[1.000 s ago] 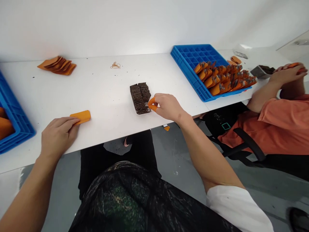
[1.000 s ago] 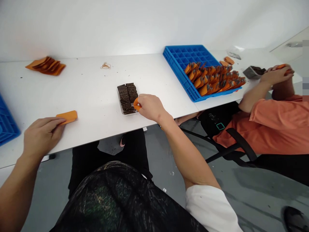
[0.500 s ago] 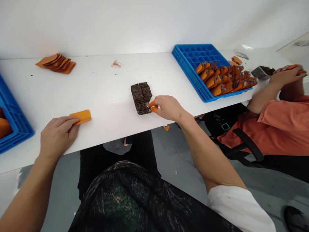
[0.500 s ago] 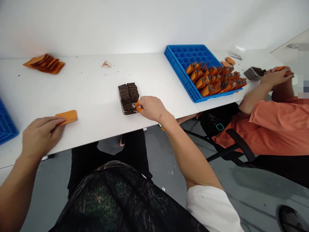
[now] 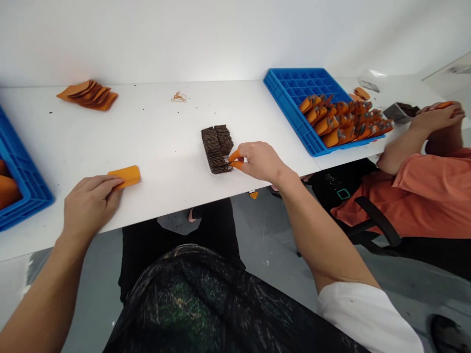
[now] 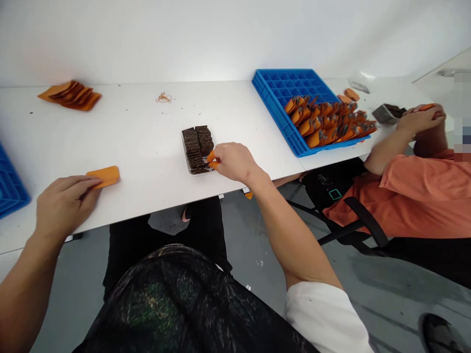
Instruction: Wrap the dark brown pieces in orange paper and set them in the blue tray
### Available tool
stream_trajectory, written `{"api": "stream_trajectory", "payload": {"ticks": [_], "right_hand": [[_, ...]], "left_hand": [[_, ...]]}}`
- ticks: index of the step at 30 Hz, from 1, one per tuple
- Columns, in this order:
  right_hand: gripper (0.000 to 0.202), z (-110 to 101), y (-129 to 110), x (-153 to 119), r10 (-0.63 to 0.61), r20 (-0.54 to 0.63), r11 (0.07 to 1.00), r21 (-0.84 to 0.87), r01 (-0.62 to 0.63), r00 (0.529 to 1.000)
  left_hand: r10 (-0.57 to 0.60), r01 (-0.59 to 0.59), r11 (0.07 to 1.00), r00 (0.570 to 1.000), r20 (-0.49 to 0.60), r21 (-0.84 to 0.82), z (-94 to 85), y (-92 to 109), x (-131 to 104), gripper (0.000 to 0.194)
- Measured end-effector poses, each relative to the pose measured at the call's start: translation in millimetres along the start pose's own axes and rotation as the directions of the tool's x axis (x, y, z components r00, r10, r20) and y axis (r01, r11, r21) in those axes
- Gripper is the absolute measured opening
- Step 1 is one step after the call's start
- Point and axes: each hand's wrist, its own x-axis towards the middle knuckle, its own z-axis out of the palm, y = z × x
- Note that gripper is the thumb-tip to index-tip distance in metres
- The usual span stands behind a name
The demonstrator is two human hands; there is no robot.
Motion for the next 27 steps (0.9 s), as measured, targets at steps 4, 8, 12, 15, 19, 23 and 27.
{"api": "stream_trajectory", "payload": {"ticks": [4,8,12,15,19,23,27], "right_hand": [[0.021,0.0,8.0,-3.2,-0.016,-0.033,0.996,0.092,0.019,0.999],[0.018,-4.4,15.1,-8.9,0.023,-0.079,0.975,0.222,-0.004,0.997],[0.015,-12.1,17.0,-19.9,0.065,-0.160,0.933,0.360,-0.003,0.985],[0.014,-15.5,15.1,-29.1,0.136,-0.217,0.870,0.493,-0.012,0.967],[0.011,-13.6,7.5,-41.0,0.280,-0.265,0.718,0.696,-0.017,0.923],[0.018,-0.8,-21.8,-53.3,0.384,-0.272,0.356,0.925,0.130,0.883],[0.017,29.4,-89.9,-61.4,0.161,-0.042,-0.133,0.989,0.064,0.986]], "left_hand": [[-0.019,0.019,1.000,1.000,-0.009,0.000,-0.2,-0.4,-1.6,0.023],[-0.042,0.042,0.999,0.998,-0.037,-0.010,-1.5,-3.0,-4.2,0.022],[-0.033,0.041,0.998,0.988,-0.150,0.051,0.2,-10.6,-6.2,0.020],[-0.069,0.080,0.995,0.983,-0.171,0.063,3.4,-16.2,-6.7,0.026],[-0.158,0.153,0.987,0.969,-0.192,-0.039,0.4,-14.7,-7.2,0.028],[-0.373,0.315,0.898,0.916,-0.150,-0.307,-19.4,11.5,-14.2,0.023],[-0.507,0.400,0.473,0.852,0.129,-0.785,-41.7,62.6,-24.0,0.022]]}}
